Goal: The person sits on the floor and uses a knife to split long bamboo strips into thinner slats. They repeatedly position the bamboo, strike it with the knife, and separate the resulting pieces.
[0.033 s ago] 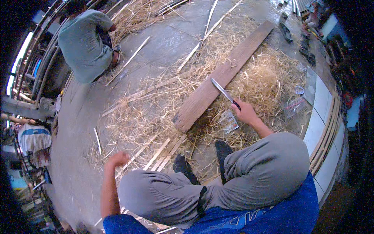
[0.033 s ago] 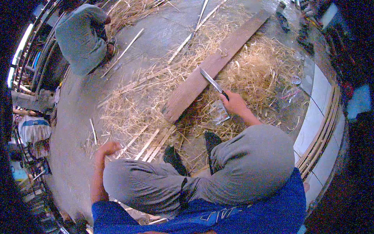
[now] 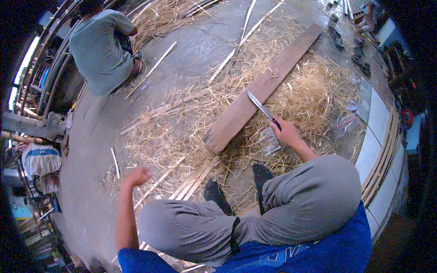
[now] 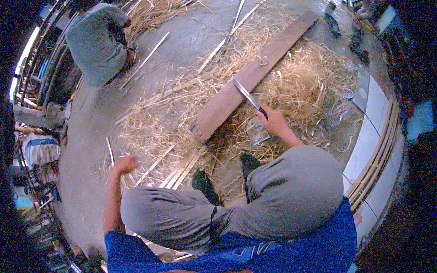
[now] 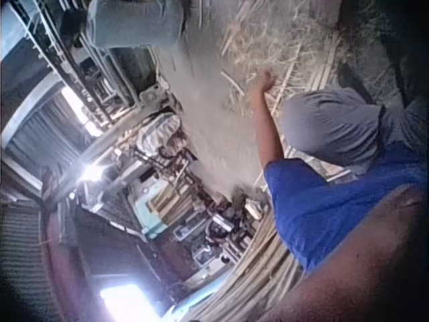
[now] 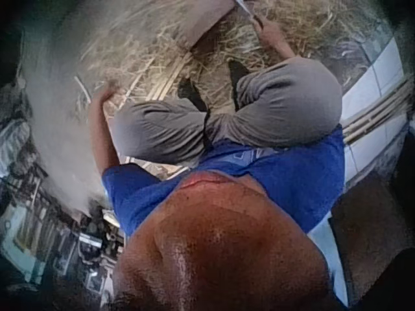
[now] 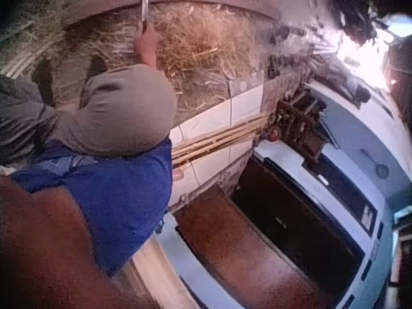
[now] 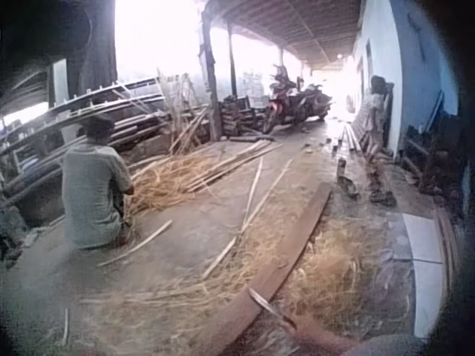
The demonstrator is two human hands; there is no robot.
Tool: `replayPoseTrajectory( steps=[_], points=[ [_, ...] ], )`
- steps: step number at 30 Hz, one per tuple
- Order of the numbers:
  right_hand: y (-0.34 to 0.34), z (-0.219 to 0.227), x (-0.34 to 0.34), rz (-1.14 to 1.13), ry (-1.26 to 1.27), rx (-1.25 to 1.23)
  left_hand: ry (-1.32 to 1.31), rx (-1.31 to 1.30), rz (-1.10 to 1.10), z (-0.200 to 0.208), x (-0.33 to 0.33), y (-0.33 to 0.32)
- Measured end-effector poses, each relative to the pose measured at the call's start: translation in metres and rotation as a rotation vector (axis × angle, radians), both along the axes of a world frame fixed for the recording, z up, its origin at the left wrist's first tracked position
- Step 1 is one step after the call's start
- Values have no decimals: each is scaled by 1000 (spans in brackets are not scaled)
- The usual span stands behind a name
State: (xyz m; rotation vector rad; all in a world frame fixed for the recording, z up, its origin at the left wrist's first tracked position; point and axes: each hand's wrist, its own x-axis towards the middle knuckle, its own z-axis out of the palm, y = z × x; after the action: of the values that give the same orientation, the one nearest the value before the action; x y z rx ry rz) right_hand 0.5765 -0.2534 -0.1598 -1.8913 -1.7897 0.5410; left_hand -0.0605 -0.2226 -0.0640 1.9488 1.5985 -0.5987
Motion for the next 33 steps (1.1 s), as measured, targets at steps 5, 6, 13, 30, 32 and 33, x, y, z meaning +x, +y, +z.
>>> replayPoseTrajectory(
  steps=[5,6,13,30,32,33],
  points=[
    [-6,-37,-25,-28,71,-49,65,166,-175,27,92,146],
    [-9,-46,-22,-25,44,-27,100,179,-222,26,118,167],
    [-8,-60,-29,-3,112,26,-196,459,-230,-55,286,311],
    [-10,-57,-28,-19,69,-18,-489,426,392,-184,435,351],
    [0,-36,-29,13,133,-47,-416,358,340,-191,426,355],
    [-4,-34,-24,-19,110,-70,-361,323,268,-181,438,343]
  ],
)
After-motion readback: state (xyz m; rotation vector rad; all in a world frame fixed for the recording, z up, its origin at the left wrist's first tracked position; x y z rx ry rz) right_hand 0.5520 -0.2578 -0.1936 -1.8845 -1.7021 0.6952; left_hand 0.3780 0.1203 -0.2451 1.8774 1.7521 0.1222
